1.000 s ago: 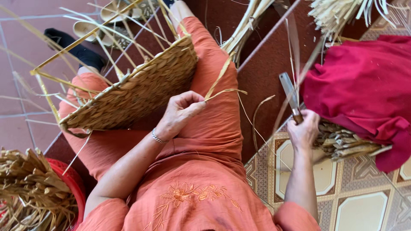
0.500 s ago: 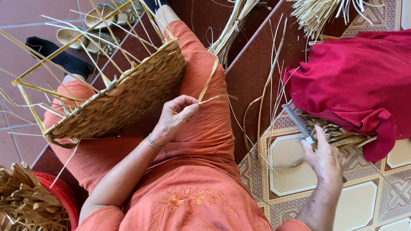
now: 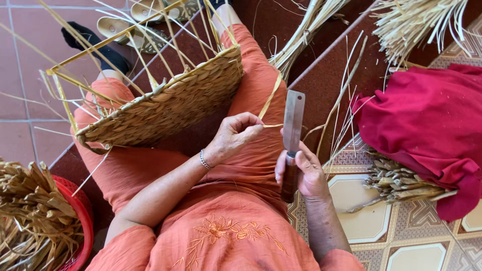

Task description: The person sits on the floor and weaves a rectangular basket using dried plant strips. They interlace the strips through a pre-formed frame, occasionally picking up new strips from a nearby pile and using a knife to trim excess material.

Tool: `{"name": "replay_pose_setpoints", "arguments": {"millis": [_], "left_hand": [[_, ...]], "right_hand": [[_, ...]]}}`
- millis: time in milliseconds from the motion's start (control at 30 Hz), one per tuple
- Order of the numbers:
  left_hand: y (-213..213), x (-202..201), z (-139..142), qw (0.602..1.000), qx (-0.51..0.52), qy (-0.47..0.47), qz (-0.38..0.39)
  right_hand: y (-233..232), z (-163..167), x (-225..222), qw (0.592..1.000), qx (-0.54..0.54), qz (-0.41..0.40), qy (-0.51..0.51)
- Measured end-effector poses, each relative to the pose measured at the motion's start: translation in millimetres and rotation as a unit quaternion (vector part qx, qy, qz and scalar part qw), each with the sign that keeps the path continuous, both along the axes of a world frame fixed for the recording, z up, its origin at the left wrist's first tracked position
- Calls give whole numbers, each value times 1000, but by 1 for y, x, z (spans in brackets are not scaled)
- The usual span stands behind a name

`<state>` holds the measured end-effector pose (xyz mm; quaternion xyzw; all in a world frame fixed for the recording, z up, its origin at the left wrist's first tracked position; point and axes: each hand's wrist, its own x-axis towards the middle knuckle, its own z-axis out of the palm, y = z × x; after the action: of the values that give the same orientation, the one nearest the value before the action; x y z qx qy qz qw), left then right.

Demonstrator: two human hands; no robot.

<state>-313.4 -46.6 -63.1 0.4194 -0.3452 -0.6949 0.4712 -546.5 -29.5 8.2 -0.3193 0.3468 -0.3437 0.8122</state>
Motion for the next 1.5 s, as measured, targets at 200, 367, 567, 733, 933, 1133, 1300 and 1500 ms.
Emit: {"name": "replay_pose_setpoints", "arguments": {"millis": [200,367,567,733,933,1133,1300,1500], "left_hand": [[4,-3,0,999,4,-23,-24],[3,-1,7,994,-32,-101,-23],[6,-8,24,940,-219,-257,42],[3,-19,27,876,-337,-338,68],[21,-35,40,876,-393,-279,-23],[15,6,46,925,-281,-235,105],[26,38,41,911,-216,-290,196],[48,43,14,972,-68,-77,212]], "right_hand": [[-10,-6,14,999,17,43,-16],[-4,-13,16,993,-49,35,97],[5,-17,24,921,-218,-12,321],[10,-30,34,914,-273,-78,291],[-21,-48,-5,900,-102,-268,329],[-51,-87,-82,624,-348,-112,691],[-40,-105,-101,553,-314,-46,771],[-46,-48,-56,491,-482,-96,719]]}}
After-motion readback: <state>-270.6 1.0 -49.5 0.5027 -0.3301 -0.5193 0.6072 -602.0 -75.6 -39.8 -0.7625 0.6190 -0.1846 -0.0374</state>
